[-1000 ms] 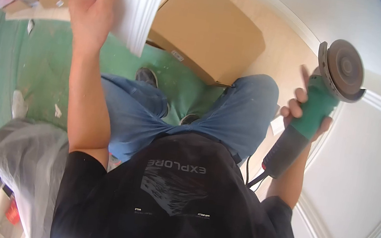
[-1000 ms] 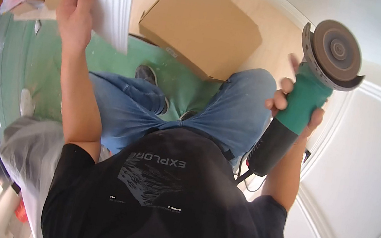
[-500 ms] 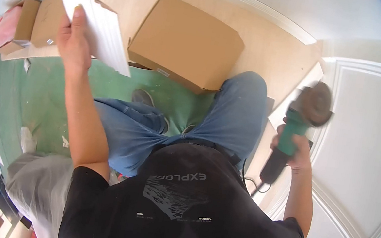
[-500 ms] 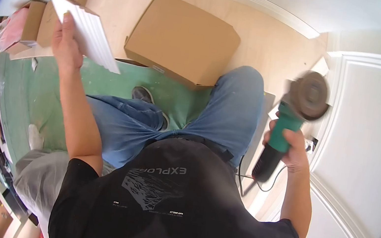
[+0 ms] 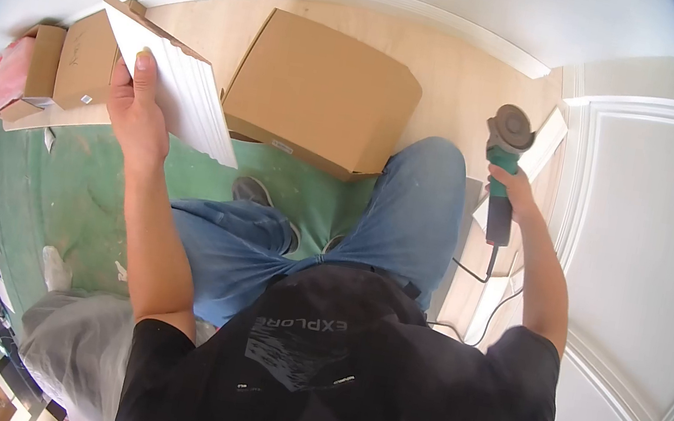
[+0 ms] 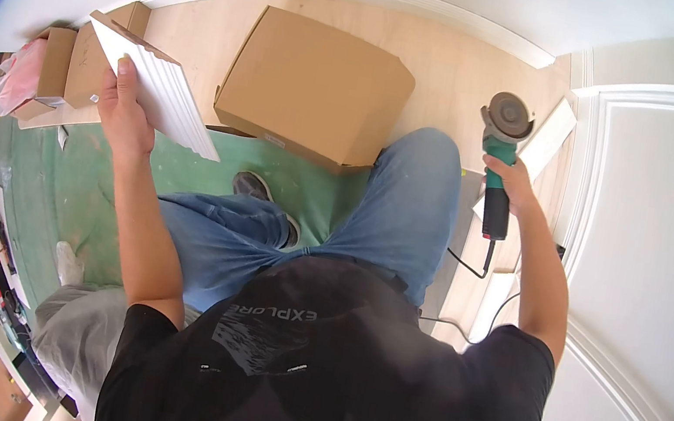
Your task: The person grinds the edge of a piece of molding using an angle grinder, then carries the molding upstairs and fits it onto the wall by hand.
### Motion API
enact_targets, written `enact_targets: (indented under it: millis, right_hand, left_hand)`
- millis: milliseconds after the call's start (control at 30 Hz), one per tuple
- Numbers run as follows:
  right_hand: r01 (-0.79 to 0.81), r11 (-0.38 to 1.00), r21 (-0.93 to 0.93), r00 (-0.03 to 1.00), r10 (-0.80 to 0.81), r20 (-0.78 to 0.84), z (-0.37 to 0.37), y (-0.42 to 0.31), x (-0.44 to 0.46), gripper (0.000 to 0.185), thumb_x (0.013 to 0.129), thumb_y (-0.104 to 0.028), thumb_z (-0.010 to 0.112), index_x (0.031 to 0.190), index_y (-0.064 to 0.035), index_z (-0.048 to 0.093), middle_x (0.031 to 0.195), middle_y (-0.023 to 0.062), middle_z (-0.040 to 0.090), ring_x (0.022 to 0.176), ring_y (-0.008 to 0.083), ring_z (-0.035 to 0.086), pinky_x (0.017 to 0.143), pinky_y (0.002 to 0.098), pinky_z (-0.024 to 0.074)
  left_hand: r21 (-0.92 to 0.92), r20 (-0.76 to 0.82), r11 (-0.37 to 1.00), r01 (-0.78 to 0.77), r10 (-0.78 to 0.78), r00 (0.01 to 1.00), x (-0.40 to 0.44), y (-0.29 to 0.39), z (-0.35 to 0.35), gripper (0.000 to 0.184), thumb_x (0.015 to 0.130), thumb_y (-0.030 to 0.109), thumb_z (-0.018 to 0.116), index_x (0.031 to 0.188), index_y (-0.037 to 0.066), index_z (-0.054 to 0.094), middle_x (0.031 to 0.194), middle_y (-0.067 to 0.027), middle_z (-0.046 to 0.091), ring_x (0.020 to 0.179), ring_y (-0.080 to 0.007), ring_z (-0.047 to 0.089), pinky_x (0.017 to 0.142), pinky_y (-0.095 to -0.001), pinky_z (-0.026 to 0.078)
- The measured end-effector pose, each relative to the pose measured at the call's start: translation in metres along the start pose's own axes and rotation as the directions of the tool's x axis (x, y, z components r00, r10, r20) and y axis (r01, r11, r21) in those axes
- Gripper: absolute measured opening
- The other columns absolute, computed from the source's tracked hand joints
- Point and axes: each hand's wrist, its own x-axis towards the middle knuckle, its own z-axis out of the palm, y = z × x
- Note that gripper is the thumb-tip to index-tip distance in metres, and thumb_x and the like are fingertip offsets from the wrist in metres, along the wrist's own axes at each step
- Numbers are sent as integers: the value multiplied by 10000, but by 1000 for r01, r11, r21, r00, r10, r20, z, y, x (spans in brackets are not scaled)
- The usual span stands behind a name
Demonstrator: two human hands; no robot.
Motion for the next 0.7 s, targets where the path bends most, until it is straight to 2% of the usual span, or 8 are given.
enact_targets:
  millis: [133,233,267,367,433,467,567,700]
  right_hand:
    - [35,992,123,999,-32,-22,17,35,58,470,846,-228,800,1180,21,581,943,113,655,751,210,661,725,357,583]
    - [63,996,63,998,-62,-20,25,39,88,459,853,-236,789,1177,15,585,947,109,656,777,214,663,742,370,587]
    - [-4,1000,-10,998,3,-56,24,37,95,457,852,-250,782,1183,13,610,968,92,665,814,203,654,780,366,570]
    - [143,988,-60,989,-144,-15,21,45,118,465,846,-262,783,1193,16,644,1008,81,681,852,186,645,815,349,542]
    - [161,981,-108,987,-161,4,17,57,138,443,891,-238,751,1249,3,650,1046,58,692,905,174,656,811,337,529]
    - [187,970,-157,982,-187,11,22,56,140,446,890,-238,750,1249,7,650,1061,64,694,914,178,657,815,336,527]
    - [209,956,-205,977,-215,-6,23,60,142,505,838,-279,789,1198,52,664,1058,102,699,916,186,646,844,337,523]
    - [217,923,-318,973,-231,-6,30,59,138,530,826,-282,799,1204,58,652,1072,118,697,937,205,647,872,345,521]
  left_hand:
    - [-29,-33,999,27,-28,999,-7,8,6,362,1095,306,552,1290,5,604,1194,-51,681,1067,-112,613,960,-275,480]
    - [-138,-3,988,73,-74,997,-12,7,13,335,1094,284,557,1256,-3,618,1170,-54,689,1052,-105,608,946,-269,475]
    - [-196,19,976,97,-95,995,-12,4,14,326,1094,275,556,1258,-2,615,1163,-55,692,1042,-103,613,932,-266,484]
    - [-283,3,948,146,-152,988,-14,0,20,304,1090,237,565,1284,7,603,1130,-48,704,987,-89,631,872,-254,513]
    - [-338,-31,922,191,-213,977,-12,-10,20,295,1067,209,613,1295,22,602,1124,-34,705,962,-78,626,859,-247,512]
    - [-358,-17,921,153,-171,985,-13,-2,27,292,1064,208,620,1283,16,601,1130,-34,702,979,-83,623,869,-253,511]
    - [-391,75,884,258,-248,966,-16,10,29,327,1060,249,630,1271,5,574,1126,-58,704,976,-103,643,873,-274,536]
    - [-415,60,859,300,-304,951,-17,21,32,396,1029,324,677,1255,22,558,1019,-36,704,793,-58,624,608,-224,492]
